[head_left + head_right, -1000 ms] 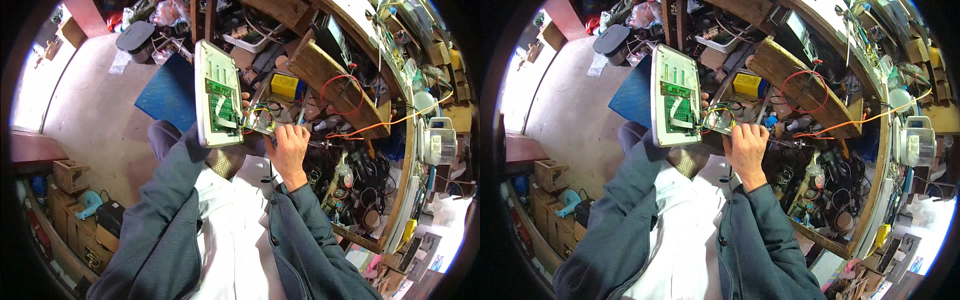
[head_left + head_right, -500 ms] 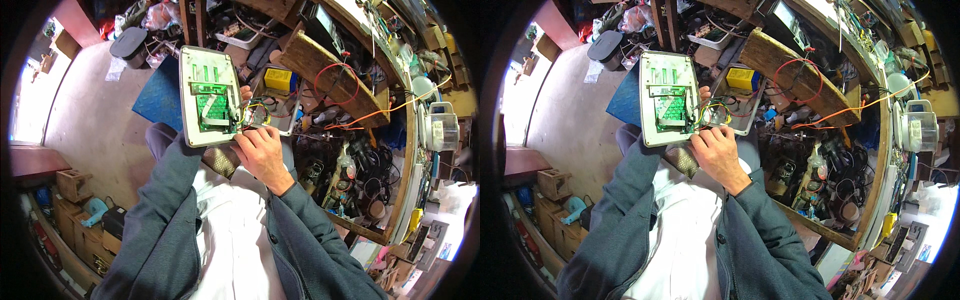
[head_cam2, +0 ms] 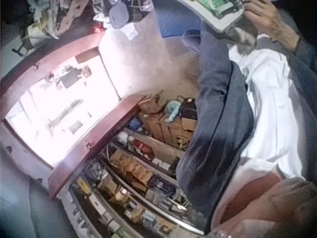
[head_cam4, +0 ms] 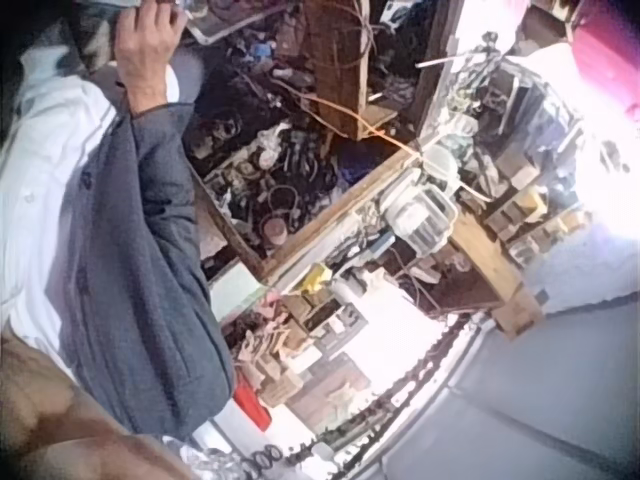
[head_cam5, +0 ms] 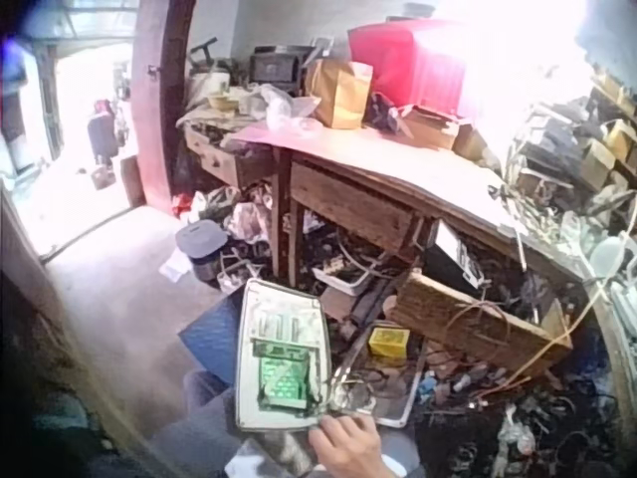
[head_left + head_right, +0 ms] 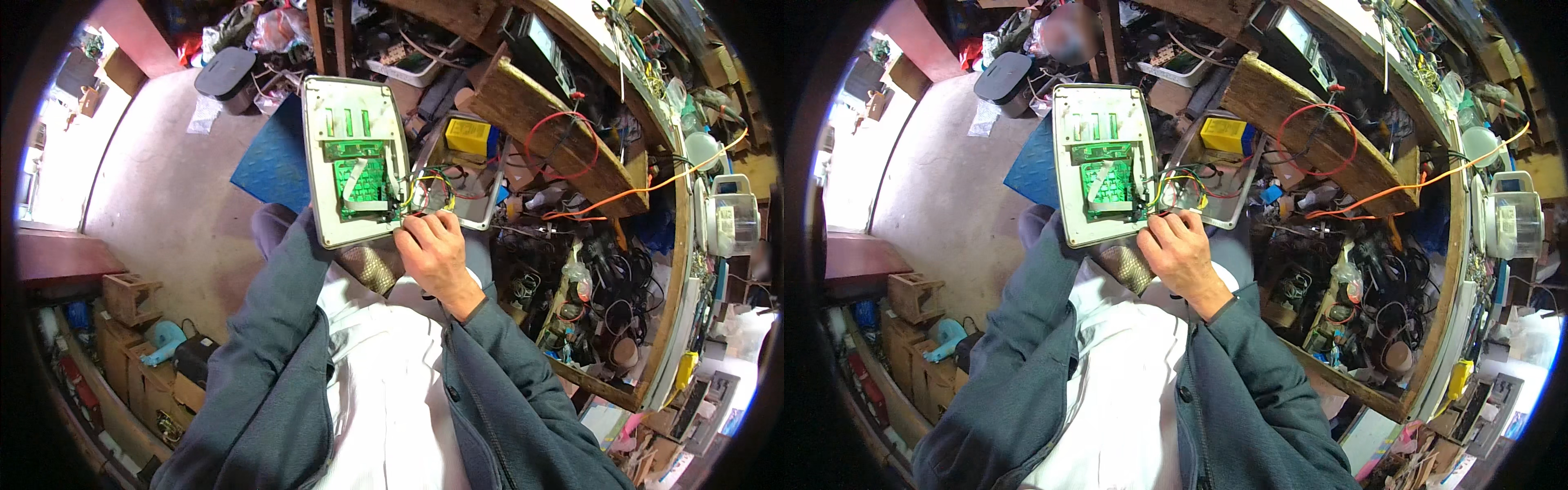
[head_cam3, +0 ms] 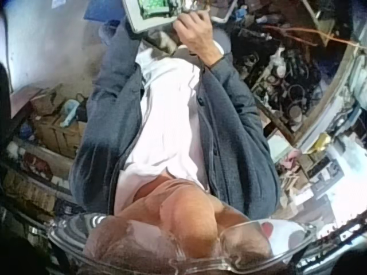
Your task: The person sits on the floor and uses a soldering iron to work on wires inside a small electronic device. They then use a multimeter to test connections on the circuit board and a screwdriver to adjust components.
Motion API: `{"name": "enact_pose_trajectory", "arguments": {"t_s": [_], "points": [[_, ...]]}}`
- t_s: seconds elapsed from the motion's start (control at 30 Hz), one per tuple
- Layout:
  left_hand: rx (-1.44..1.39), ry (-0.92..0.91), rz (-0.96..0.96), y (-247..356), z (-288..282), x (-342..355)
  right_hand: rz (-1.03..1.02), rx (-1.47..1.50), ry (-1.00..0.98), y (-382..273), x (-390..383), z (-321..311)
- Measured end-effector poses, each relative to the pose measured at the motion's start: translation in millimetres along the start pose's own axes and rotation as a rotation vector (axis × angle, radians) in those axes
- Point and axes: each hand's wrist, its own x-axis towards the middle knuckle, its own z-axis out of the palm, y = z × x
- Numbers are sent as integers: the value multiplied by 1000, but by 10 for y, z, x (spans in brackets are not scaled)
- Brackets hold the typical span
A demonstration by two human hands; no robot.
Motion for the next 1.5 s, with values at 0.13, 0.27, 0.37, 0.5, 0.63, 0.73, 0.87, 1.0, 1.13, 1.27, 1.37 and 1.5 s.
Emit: {"name": "enact_pose_trajectory", "arguments": {"t_s": [0.13,0.27,0.37,0.5,0.63,0.73,0.87,1.0,1.13,1.27,1.37,1.5], "points": [[193,279,205,77,155,-135,-15,-8,9,36,-16,13],[313,467,311,195,275,-214,-23,-11,-22,62,-44,-1],[86,349,157,251,332,-384,-22,-6,-42,71,-33,12],[223,441,209,205,306,-427,-15,17,-58,71,5,-11],[222,528,82,242,221,-445,-15,26,-71,93,-8,-24],[319,524,124,269,181,-427,-15,28,-82,92,-29,-14],[421,602,166,286,210,-399,-13,33,-87,81,-37,-3],[534,623,152,327,266,-402,-7,53,-80,70,-24,-13],[569,607,159,330,277,-413,-2,55,-84,68,-26,-12],[578,578,153,340,239,-414,4,69,-57,78,-39,7],[581,597,155,333,220,-421,49,108,-41,42,-38,0],[572,598,169,313,266,-437,89,200,-31,-44,26,-42]]}}
